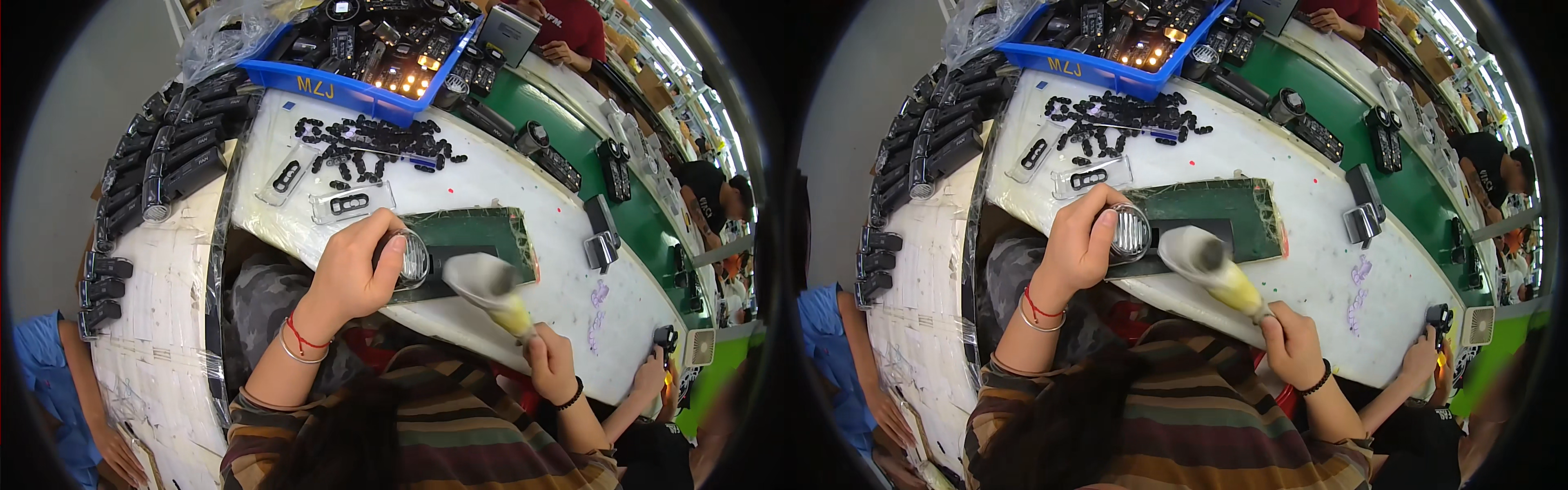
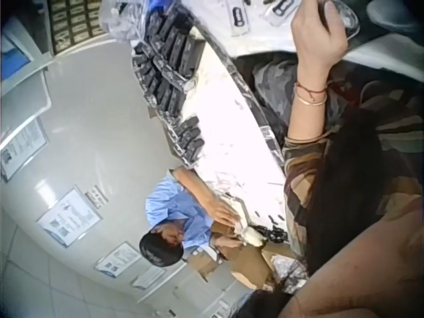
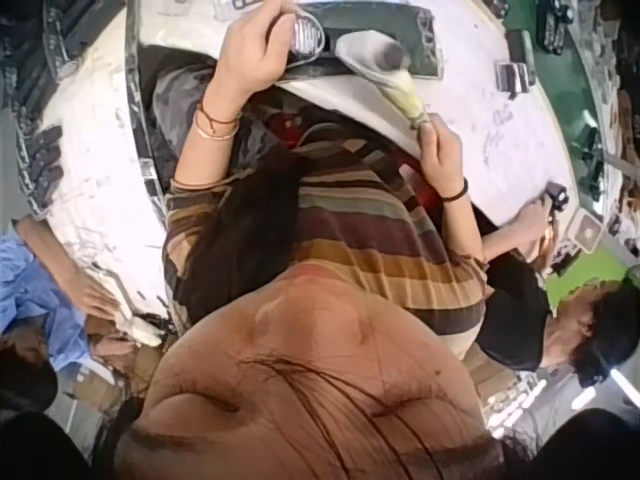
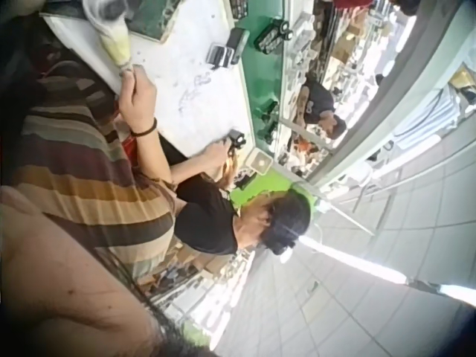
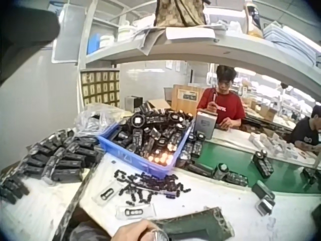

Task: Assembling and cleaning electronic components at a production line workstation.

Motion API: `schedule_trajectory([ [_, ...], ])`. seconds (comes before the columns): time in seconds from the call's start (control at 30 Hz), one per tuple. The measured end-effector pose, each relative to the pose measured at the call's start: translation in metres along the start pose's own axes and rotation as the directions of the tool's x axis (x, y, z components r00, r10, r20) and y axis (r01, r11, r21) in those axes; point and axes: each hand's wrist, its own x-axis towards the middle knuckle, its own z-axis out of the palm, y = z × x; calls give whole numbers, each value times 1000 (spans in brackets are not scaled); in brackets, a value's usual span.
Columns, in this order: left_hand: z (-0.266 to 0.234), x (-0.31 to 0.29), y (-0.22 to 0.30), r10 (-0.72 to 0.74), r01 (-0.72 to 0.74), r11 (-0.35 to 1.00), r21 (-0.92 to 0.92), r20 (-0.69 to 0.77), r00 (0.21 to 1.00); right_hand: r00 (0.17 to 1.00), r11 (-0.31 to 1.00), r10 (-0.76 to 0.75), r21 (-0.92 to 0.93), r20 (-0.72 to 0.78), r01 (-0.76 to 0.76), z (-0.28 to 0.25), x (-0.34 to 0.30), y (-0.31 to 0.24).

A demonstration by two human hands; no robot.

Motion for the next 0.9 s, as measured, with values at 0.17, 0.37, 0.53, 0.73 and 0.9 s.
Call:
schedule_trajectory([
  [0.17,-3,1,4,-19,19,1000,11,17,1000,983,964,-160,-229,-90,136,0,9,15],
  [0.37,-2,-1,4,-3,3,1000,21,6,1000,993,981,-109,-170,-55,98,-7,10,30],
  [0.53,-2,-1,2,8,-9,1000,15,17,1000,985,999,25,48,-173,-17,-10,-4,17],
  [0.73,-2,-1,1,-19,19,1000,11,16,1000,951,991,15,-122,-309,-56,-20,4,39],
  [0.9,-1,-2,2,-71,71,997,7,22,997,894,931,-155,-364,-420,-10,-27,81,40],
])
